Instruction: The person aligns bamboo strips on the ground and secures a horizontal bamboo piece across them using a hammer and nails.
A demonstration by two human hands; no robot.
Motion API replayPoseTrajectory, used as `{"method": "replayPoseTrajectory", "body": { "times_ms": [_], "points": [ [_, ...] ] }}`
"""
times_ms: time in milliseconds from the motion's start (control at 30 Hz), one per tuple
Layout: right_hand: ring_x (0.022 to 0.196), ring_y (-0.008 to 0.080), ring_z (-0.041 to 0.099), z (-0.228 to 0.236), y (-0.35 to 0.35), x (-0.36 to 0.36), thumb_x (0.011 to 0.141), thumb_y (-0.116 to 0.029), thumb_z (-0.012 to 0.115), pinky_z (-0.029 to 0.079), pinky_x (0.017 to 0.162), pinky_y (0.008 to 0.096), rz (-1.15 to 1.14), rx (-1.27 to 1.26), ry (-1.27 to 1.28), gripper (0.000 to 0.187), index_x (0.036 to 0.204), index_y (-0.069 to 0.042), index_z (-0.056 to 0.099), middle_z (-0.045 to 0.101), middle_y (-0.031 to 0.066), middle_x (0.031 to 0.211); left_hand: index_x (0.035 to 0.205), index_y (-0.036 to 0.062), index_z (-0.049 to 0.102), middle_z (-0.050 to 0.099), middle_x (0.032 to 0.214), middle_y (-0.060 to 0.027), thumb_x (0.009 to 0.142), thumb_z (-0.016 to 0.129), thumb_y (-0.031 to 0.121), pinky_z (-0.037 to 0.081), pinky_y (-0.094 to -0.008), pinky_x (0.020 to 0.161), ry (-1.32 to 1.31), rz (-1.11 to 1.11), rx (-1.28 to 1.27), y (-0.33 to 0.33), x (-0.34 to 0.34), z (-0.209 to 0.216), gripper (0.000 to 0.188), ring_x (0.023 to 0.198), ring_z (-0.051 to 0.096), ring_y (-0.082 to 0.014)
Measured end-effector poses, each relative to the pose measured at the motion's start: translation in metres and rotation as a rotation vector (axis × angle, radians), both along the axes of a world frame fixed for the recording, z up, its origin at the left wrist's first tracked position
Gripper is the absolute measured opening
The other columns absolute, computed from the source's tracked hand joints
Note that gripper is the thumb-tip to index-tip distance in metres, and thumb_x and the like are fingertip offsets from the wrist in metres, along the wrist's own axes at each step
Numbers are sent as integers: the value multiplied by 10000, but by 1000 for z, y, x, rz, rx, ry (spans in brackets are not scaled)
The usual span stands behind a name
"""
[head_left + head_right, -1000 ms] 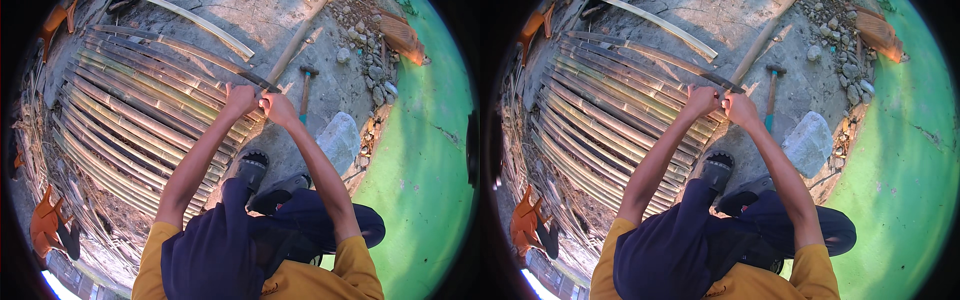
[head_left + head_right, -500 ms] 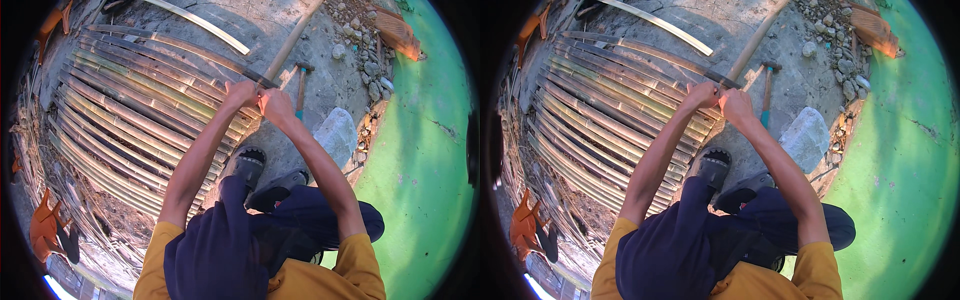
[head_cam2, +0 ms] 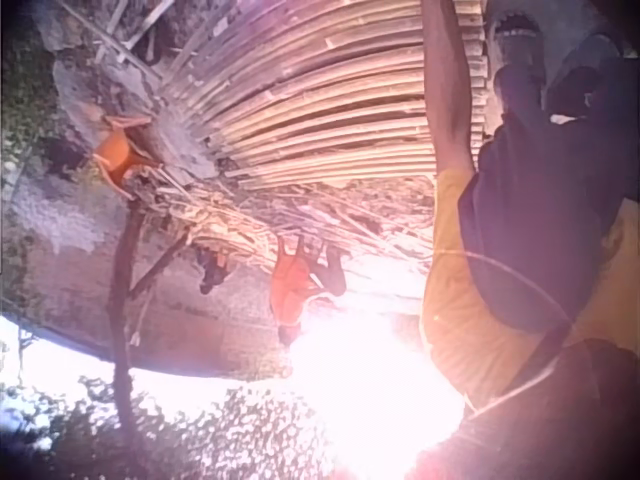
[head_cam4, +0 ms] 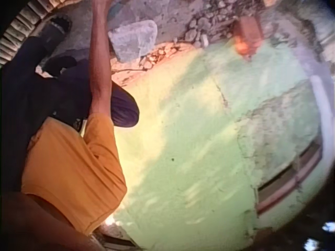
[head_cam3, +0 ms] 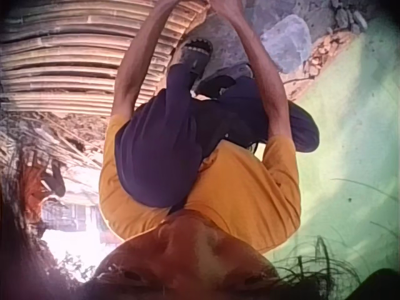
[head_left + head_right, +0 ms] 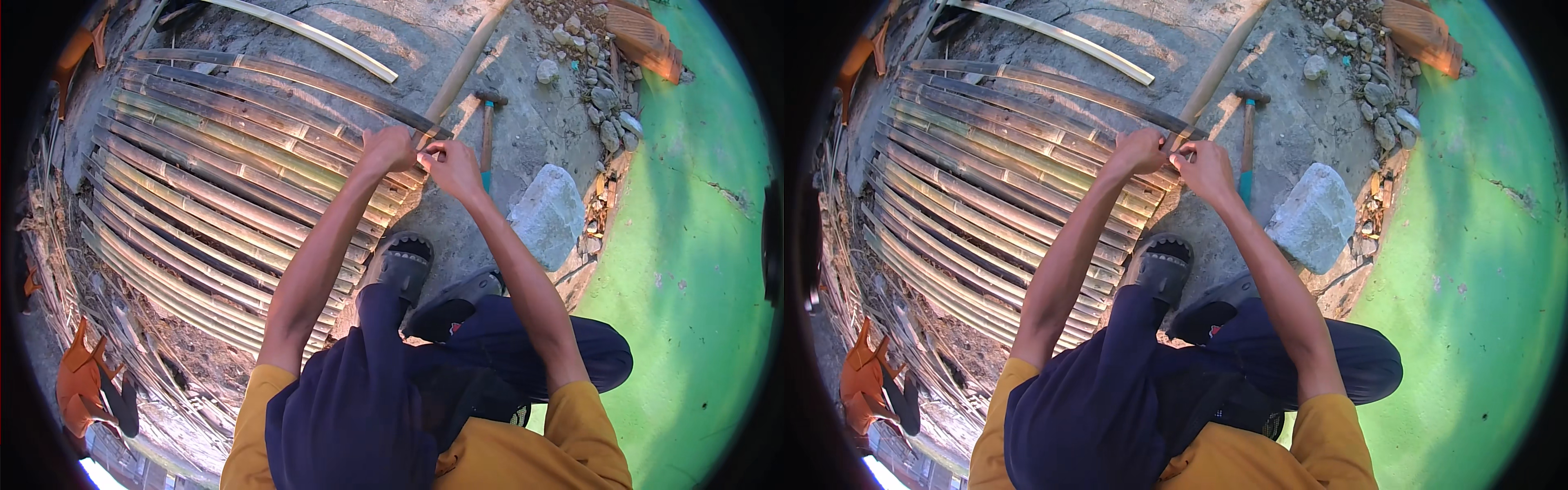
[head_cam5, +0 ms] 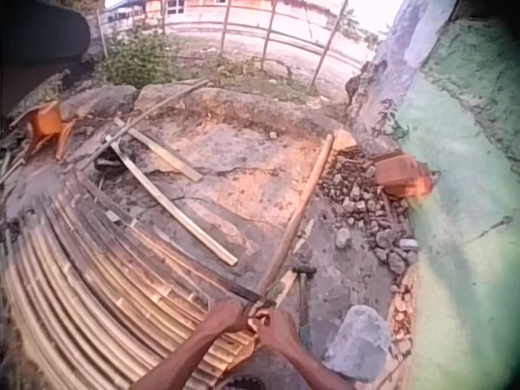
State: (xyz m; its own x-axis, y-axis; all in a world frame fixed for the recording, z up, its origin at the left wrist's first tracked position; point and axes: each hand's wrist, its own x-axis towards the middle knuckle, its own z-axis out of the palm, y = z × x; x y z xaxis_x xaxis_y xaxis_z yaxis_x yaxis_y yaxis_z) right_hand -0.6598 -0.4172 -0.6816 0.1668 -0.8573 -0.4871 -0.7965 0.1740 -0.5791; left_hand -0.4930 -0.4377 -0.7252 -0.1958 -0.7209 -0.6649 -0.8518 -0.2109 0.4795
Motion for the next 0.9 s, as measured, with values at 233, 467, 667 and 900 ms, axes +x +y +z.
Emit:
{"method": "replayPoseTrajectory", "body": {
  "times_ms": [233,467,667,900],
  "points": [
    [743,348,724,-5,19,12,922,-246,776,551,673,463,126,-319,111,224,1024,-47,770,730,158,780,1114,81,797,773,1080,-216,849,763,281,545,-506,910,50,-41,-55,-4,9,-10,334,1049,730,-401],
    [810,368,730,-20,21,11,902,-206,774,577,723,479,292,-469,115,214,1057,-62,740,752,168,906,1064,33,798,768,1037,-239,804,797,255,574,-487,858,112,-7,-72,-7,5,-11,342,994,738,-418],
    [662,236,676,-9,29,13,903,-187,798,498,608,387,-59,-335,11,172,934,-30,736,682,107,722,1088,33,795,776,1042,-231,804,811,246,574,-458,863,104,-43,-3,-9,9,-4,355,996,749,-392],
    [535,46,349,-33,40,-17,984,-195,745,273,505,294,-715,219,-553,236,1183,-72,721,429,-113,630,1118,-11,771,776,1049,-230,787,817,210,572,-434,874,170,7,14,-8,7,6,401,1010,754,-366]
  ]
}}
